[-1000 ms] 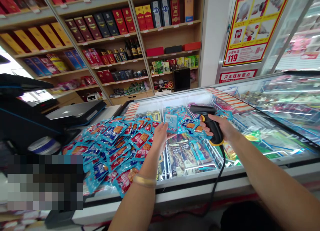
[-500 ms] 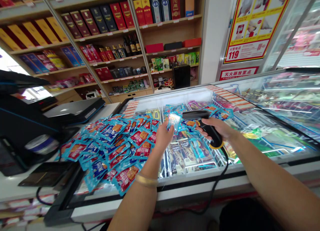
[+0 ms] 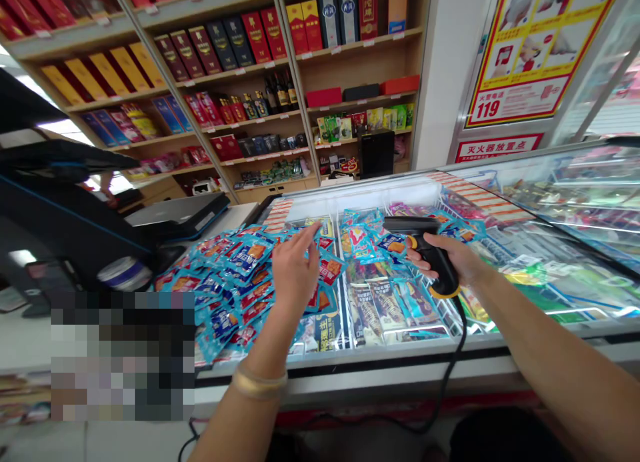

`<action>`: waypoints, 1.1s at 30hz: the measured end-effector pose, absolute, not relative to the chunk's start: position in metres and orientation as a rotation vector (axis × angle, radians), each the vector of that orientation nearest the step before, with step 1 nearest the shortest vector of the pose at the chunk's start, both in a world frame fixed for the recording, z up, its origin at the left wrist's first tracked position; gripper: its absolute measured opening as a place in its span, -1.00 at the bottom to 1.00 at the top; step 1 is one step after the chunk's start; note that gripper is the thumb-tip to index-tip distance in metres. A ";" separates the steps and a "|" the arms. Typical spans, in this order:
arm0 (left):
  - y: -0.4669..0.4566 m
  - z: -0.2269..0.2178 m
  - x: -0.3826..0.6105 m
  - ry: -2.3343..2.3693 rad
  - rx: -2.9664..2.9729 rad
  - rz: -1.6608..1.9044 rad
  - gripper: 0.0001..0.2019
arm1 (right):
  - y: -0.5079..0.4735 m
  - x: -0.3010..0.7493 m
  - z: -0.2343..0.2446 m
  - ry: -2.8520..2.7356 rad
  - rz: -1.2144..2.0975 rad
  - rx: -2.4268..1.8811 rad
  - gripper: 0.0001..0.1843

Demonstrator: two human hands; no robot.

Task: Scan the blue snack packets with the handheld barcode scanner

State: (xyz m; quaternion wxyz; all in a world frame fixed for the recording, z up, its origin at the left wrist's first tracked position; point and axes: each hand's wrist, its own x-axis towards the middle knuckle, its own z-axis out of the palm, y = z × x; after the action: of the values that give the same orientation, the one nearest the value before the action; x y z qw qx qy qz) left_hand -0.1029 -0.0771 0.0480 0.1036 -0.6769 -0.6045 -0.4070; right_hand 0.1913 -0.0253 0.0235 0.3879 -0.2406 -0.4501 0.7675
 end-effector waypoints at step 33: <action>-0.064 0.054 -0.186 -2.367 -1.655 -0.315 -0.41 | -0.024 0.167 0.021 -1.039 1.988 -0.554 -0.75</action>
State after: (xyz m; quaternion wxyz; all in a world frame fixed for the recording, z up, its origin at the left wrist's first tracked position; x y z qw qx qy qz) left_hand -0.1864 -0.0645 0.0537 0.1180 -0.5658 -0.8089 -0.1076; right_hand 0.1668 -0.0241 0.0205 0.4038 -0.2193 -0.4115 0.7871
